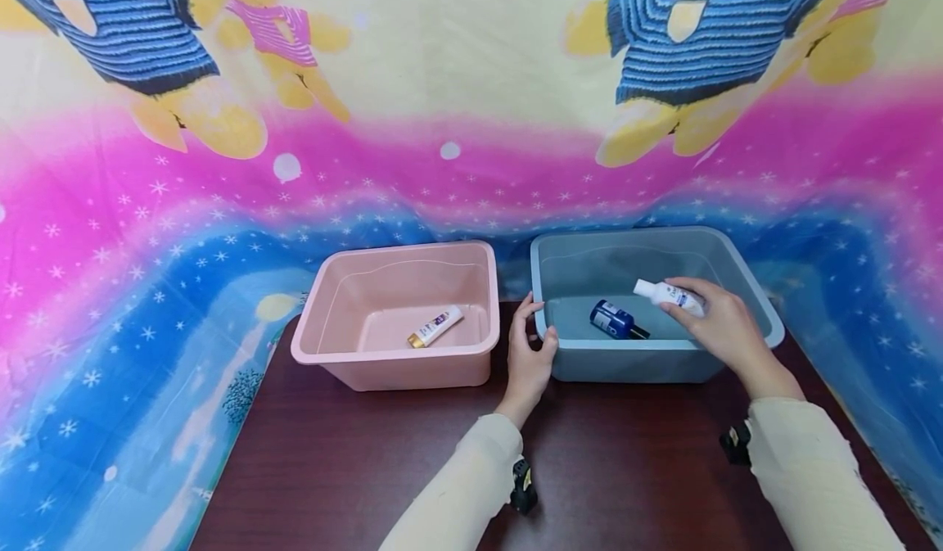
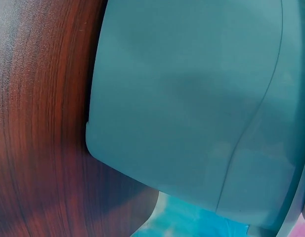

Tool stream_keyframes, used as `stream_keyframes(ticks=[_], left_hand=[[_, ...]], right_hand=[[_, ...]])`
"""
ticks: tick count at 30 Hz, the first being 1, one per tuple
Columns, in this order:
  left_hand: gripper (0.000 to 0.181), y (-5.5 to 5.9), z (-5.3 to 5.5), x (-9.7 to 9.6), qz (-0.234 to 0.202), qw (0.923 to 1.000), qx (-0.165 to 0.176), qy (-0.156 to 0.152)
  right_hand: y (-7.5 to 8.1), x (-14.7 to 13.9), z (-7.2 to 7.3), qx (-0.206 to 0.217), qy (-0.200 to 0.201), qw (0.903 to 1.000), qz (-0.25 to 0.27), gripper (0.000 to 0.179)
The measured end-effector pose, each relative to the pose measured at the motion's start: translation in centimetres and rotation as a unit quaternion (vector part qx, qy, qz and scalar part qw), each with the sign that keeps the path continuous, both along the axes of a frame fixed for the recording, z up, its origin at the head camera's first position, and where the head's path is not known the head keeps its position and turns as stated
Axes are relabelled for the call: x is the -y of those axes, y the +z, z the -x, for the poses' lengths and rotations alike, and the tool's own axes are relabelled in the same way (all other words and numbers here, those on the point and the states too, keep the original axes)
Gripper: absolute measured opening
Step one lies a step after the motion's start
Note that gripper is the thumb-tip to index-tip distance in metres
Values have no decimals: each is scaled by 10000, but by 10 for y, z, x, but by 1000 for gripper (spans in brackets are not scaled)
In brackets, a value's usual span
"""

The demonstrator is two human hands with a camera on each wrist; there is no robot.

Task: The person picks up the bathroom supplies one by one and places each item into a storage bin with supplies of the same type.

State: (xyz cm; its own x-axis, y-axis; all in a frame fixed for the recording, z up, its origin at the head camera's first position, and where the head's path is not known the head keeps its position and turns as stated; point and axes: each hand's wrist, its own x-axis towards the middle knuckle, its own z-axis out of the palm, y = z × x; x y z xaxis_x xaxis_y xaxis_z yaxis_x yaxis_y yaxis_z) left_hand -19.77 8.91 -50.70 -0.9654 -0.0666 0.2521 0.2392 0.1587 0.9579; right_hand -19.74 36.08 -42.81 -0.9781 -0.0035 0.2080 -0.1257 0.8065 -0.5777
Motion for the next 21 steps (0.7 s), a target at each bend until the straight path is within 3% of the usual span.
stream_keyframes(ticks=[21], left_hand=[[44,0,0,2,37,9999,-96,33]], right_hand=[[5,-1,6,624,113,9965,-547,60]])
